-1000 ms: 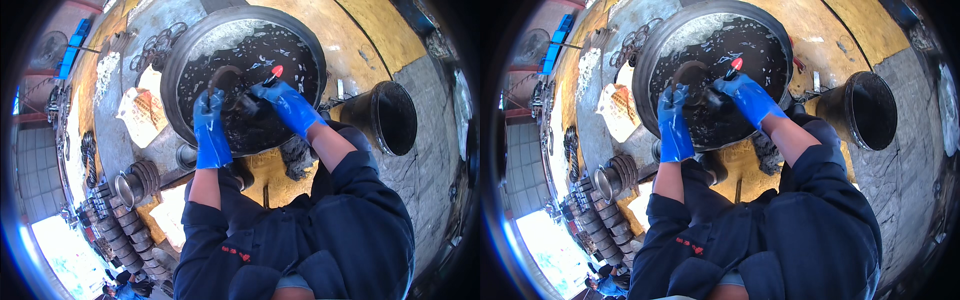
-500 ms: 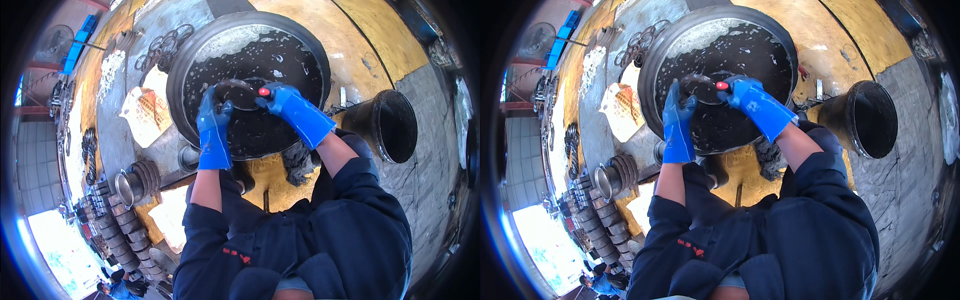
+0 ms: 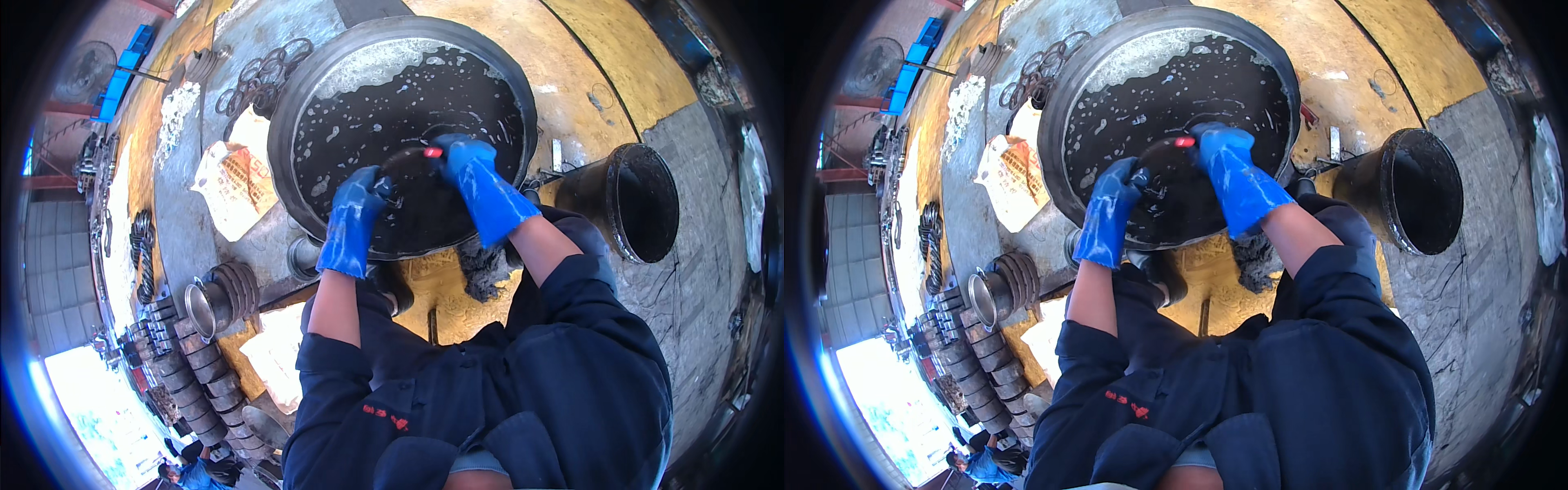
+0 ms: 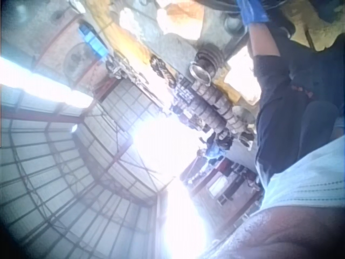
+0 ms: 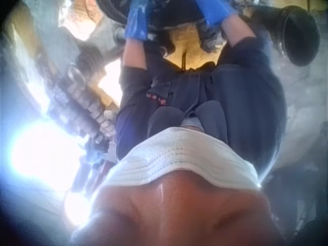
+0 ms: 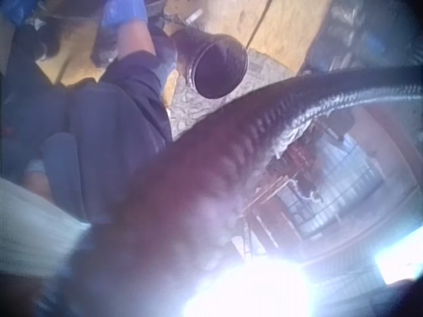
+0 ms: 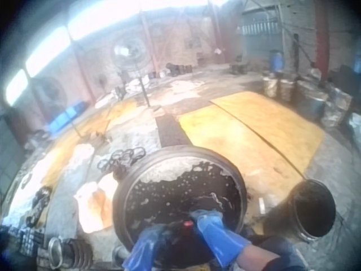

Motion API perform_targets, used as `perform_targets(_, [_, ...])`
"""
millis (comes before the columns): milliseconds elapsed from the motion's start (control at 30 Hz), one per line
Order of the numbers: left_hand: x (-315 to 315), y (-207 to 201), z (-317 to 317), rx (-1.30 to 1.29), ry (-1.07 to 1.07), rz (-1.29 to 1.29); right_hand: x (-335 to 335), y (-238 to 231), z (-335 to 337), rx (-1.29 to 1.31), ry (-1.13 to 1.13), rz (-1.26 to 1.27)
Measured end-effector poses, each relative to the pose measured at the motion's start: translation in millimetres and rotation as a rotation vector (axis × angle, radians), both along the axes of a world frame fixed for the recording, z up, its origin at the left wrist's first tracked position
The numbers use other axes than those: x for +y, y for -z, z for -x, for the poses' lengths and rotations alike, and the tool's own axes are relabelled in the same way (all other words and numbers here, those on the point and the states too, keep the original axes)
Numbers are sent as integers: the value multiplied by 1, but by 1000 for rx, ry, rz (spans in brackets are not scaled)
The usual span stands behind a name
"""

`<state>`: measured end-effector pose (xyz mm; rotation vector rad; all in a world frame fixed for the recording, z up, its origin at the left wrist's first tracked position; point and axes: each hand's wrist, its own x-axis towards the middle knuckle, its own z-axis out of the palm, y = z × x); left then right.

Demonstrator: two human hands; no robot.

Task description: The person cleans several metal rings one by one by dipping them into a basin of liquid and scrubbing them with a brush.

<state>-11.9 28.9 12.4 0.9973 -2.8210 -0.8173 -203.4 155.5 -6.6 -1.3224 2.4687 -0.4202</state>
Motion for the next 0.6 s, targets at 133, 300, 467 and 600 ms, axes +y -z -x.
perform_targets(133, [-9, 6, -19, 271, -212, -65, -1, -9, 14, -216, 180, -105])
perform_targets(300, [-6, -2, -14, 246, -246, -144, -3, 1, -3, -336, -79, 620])
perform_targets(467, [0, -12, -5, 314, -201, -99, -6, 9, -9, -33, -38, 657])
perform_targets(600, [1, -7, -1, 416, -159, -61, -5, 3, -8, -541, 252, 218])
